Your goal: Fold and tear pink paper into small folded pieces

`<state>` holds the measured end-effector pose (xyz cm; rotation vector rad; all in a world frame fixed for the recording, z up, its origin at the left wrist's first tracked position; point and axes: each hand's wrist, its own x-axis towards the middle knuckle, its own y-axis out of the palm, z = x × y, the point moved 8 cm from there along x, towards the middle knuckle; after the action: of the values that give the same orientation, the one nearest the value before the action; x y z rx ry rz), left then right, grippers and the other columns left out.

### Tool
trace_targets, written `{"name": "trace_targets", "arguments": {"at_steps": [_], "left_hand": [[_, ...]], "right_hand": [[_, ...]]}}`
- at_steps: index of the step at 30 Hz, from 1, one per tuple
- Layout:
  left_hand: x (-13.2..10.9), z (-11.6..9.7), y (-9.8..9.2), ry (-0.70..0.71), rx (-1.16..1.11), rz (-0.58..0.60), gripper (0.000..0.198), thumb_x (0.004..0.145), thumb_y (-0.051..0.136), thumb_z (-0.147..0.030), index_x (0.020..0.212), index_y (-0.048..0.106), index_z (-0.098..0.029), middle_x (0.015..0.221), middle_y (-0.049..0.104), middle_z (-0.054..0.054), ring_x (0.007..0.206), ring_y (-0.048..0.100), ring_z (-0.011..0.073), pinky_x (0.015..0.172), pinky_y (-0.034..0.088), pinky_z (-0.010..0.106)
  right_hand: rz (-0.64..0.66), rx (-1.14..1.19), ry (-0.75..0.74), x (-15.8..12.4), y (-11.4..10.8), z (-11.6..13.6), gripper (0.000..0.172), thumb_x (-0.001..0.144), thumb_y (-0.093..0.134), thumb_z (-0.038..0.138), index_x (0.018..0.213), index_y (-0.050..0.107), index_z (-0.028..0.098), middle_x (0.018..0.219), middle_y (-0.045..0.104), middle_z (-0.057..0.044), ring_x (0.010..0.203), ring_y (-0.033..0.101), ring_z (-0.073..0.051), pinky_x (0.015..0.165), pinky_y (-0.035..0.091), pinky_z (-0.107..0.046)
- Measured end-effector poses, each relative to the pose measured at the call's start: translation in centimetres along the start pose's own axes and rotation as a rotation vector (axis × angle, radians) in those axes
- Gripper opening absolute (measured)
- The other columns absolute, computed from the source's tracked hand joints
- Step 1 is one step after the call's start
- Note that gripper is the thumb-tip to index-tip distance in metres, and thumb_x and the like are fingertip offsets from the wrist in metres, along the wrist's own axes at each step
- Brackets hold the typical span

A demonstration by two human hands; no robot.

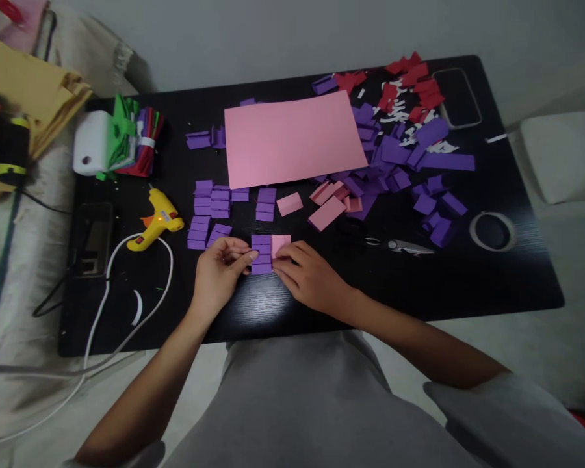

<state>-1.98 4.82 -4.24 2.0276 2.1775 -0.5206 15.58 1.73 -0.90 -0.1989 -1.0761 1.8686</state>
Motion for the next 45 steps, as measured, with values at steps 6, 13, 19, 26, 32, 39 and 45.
{"name": "trace_targets", "arguments": {"at_steps": [6, 13, 19, 26, 32, 39, 45], "left_hand": [[0.3, 0.3, -0.1, 0.007, 0.026, -0.006, 0.039, 0.066, 0.093, -0.035, 0.088, 0.067, -0.016, 0.078, 0.074, 0.003, 0.062, 0.067, 0.0126, 0.051, 0.056, 0.021], [0.3, 0.2, 0.0, -0.006, 0.049, -0.014, 0.044, 0.064, 0.094, -0.039, 0.088, 0.065, -0.016, 0.074, 0.071, 0.0, 0.057, 0.065, 0.0115, 0.05, 0.056, 0.021], [0.2, 0.0, 0.1, -0.01, 0.092, -0.025, 0.043, 0.066, 0.093, -0.039, 0.089, 0.064, -0.018, 0.073, 0.07, 0.0, 0.056, 0.064, 0.0117, 0.05, 0.055, 0.022], [0.1, -0.5, 0.2, 0.027, 0.17, -0.018, 0.037, 0.07, 0.089, -0.038, 0.09, 0.064, -0.018, 0.07, 0.07, -0.001, 0.056, 0.064, 0.0123, 0.05, 0.052, 0.022], [0.0, -0.5, -0.1, 0.102, 0.297, -0.025, 0.029, 0.077, 0.086, -0.036, 0.089, 0.065, -0.02, 0.072, 0.07, -0.002, 0.055, 0.064, 0.0119, 0.052, 0.052, 0.023], [-2.5, -4.0, 1.5, 0.669, 0.788, 0.032, 0.022, 0.098, 0.069, -0.03, 0.118, 0.074, -0.021, 0.128, 0.073, 0.011, 0.118, 0.071, 0.0265, 0.101, 0.058, 0.043], [-3.9, -2.4, 3.4, 0.811, 0.991, 0.259, 0.051, 0.106, 0.053, -0.023, 0.156, 0.051, -0.022, 0.162, 0.053, 0.013, 0.151, 0.048, 0.0334, 0.121, 0.045, 0.056]], "right_hand": [[-0.012, 0.027, -0.006, -0.1, 0.1, -0.3, 0.023, 0.107, 0.051, 0.013, 0.104, 0.074, 0.013, 0.109, 0.072, -0.013, 0.104, 0.06, -0.026, 0.094, 0.056, -0.044], [-0.018, 0.054, -0.006, -0.1, 0.1, -0.4, 0.023, 0.105, 0.052, 0.01, 0.104, 0.074, 0.015, 0.109, 0.073, -0.013, 0.106, 0.062, -0.026, 0.092, 0.055, -0.045], [-0.02, 0.049, -0.001, 0.0, 0.2, -0.5, 0.023, 0.106, 0.052, 0.012, 0.106, 0.074, 0.013, 0.108, 0.073, -0.013, 0.104, 0.062, -0.026, 0.094, 0.056, -0.044], [-0.008, 0.021, -0.011, 0.0, 0.1, -0.3, 0.027, 0.105, 0.05, 0.01, 0.12, 0.072, 0.014, 0.114, 0.071, -0.015, 0.106, 0.06, -0.027, 0.095, 0.056, -0.045], [0.052, -0.026, -0.018, 0.0, 0.3, -0.1, 0.028, 0.104, 0.049, 0.008, 0.115, 0.074, 0.013, 0.113, 0.07, -0.016, 0.105, 0.058, -0.028, 0.093, 0.056, -0.045], [0.051, -0.015, -0.021, 0.0, 0.2, 0.1, 0.028, 0.104, 0.049, 0.009, 0.119, 0.073, 0.009, 0.114, 0.07, -0.017, 0.106, 0.058, -0.028, 0.095, 0.056, -0.046], [0.049, -0.007, -0.013, 0.0, 0.3, 0.0, 0.029, 0.103, 0.049, 0.007, 0.117, 0.074, 0.01, 0.112, 0.07, -0.017, 0.105, 0.059, -0.029, 0.094, 0.056, -0.047]]}}
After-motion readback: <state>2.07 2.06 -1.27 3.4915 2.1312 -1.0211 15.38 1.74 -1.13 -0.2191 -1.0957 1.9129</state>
